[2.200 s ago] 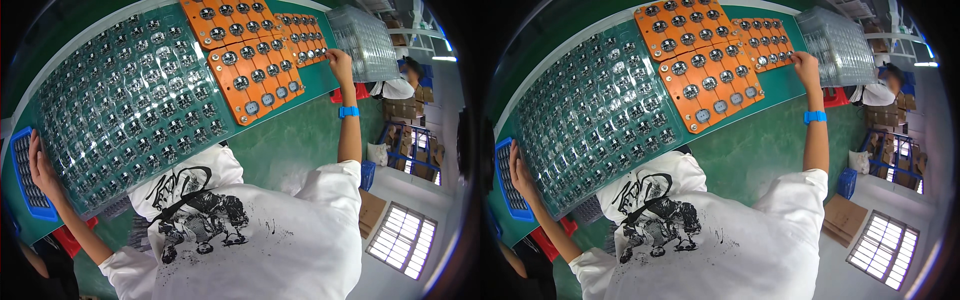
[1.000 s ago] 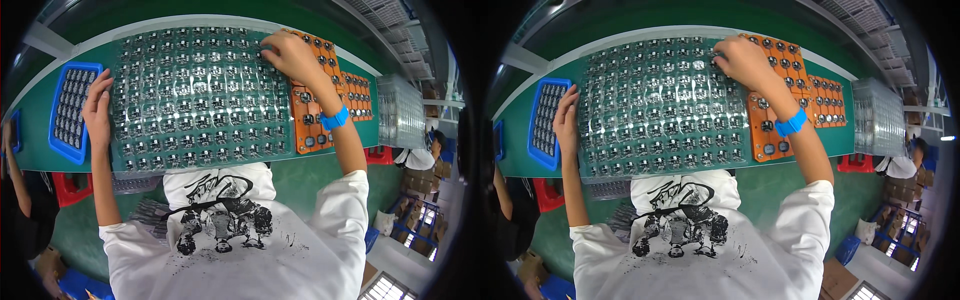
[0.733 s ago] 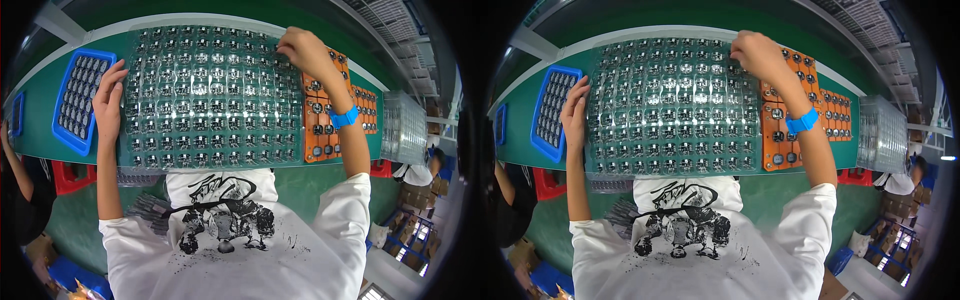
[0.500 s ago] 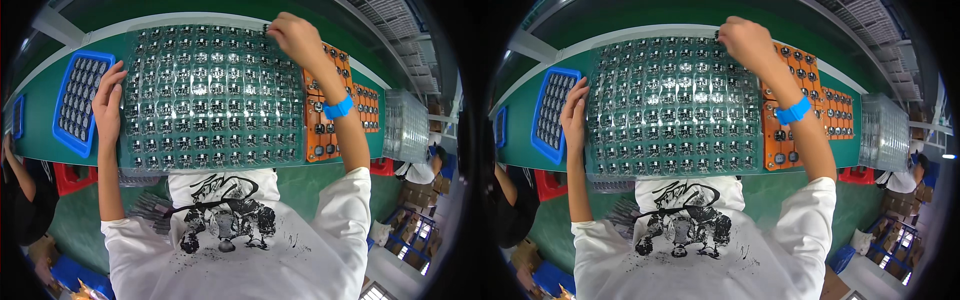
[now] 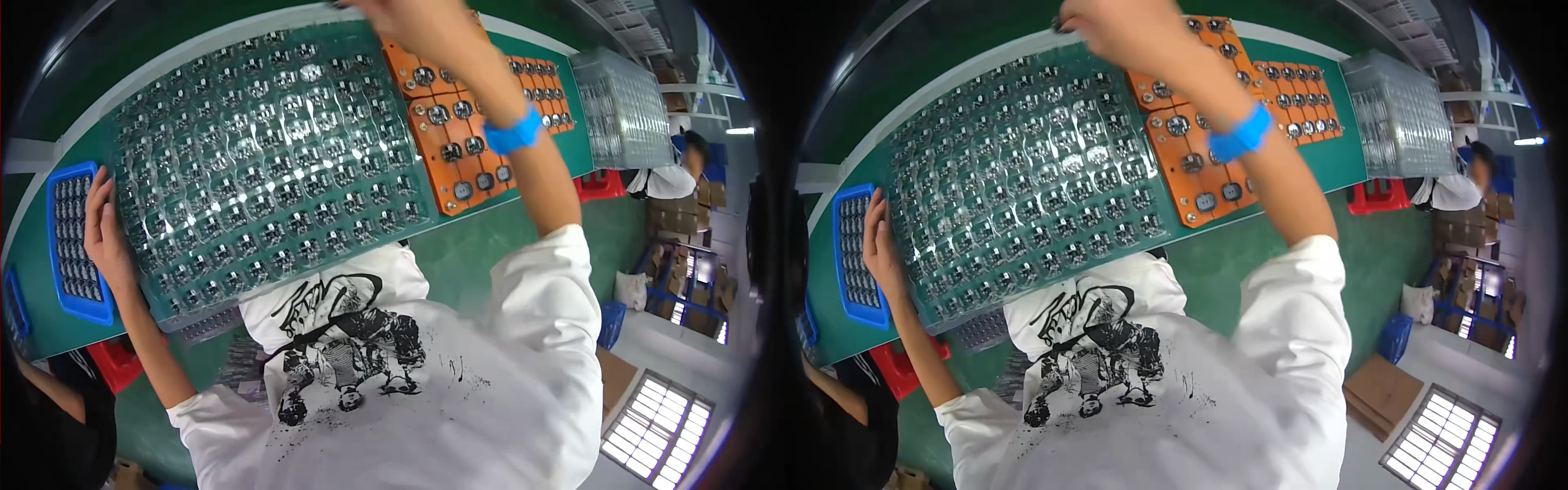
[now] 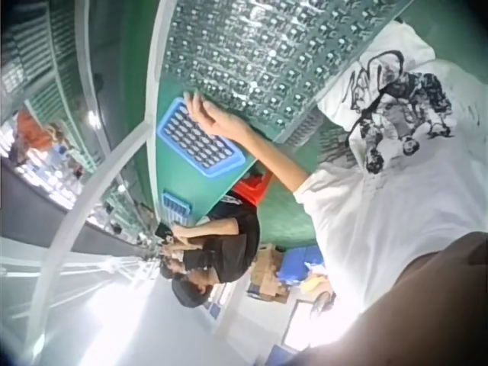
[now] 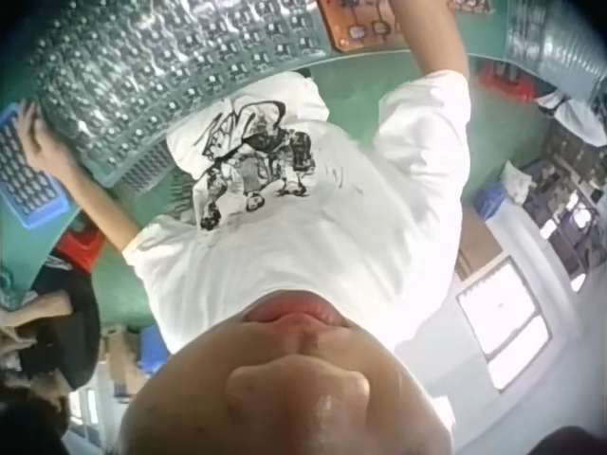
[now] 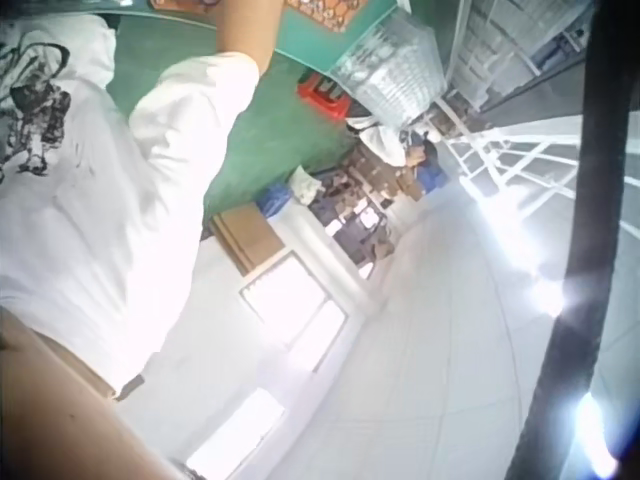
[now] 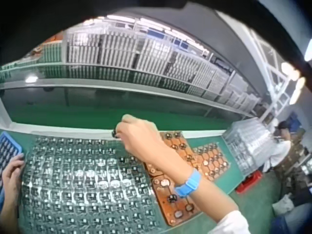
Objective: Sorting and placing small electronic components into plastic trays on an assembly line.
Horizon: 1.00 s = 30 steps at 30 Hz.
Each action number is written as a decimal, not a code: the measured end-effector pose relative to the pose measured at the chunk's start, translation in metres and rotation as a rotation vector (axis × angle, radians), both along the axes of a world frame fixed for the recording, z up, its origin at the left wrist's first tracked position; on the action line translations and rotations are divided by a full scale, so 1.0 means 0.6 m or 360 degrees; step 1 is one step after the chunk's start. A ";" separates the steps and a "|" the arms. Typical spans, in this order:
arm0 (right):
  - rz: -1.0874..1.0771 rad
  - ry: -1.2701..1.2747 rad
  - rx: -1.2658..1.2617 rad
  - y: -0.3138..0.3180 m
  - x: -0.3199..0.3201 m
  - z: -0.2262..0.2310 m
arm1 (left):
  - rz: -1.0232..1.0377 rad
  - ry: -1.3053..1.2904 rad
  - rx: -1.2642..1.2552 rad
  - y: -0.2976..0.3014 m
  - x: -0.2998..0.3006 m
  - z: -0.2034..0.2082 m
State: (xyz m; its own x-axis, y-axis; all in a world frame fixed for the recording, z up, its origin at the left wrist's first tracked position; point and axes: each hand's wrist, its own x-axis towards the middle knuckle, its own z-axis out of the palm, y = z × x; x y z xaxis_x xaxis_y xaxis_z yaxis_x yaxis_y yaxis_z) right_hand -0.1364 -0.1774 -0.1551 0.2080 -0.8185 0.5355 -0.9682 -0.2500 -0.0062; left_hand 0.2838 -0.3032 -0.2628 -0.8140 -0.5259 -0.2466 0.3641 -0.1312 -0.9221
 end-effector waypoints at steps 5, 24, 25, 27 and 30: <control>-0.0197 -0.0166 0.0194 0.208 -0.057 0.040 | 0.0055 -0.0247 -0.0295 0.007 -0.001 0.001; -0.0331 -0.0023 0.0877 0.391 0.028 -0.028 | 0.0163 -0.3808 -0.3141 0.032 -0.046 -0.001; -0.0331 -0.0027 0.0879 0.389 0.028 -0.025 | 0.0152 -0.3820 -0.3135 0.032 -0.047 0.000; -0.0370 -0.0069 0.0946 0.387 0.027 -0.020 | 0.0139 -0.3828 -0.3131 0.033 -0.045 0.001; -0.0394 -0.0143 0.0924 0.390 0.020 -0.021 | 0.0168 -0.3762 -0.3122 0.029 -0.040 -0.009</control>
State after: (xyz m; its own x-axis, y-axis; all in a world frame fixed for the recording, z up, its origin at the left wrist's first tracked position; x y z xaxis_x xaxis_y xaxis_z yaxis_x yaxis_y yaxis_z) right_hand -0.1246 0.0566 -0.1677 -0.0496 -0.9988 -0.0032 -0.9863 0.0495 -0.1576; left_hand 0.2599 -0.2859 -0.2682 -0.3408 -0.8946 0.2891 -0.1066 0.3423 0.9335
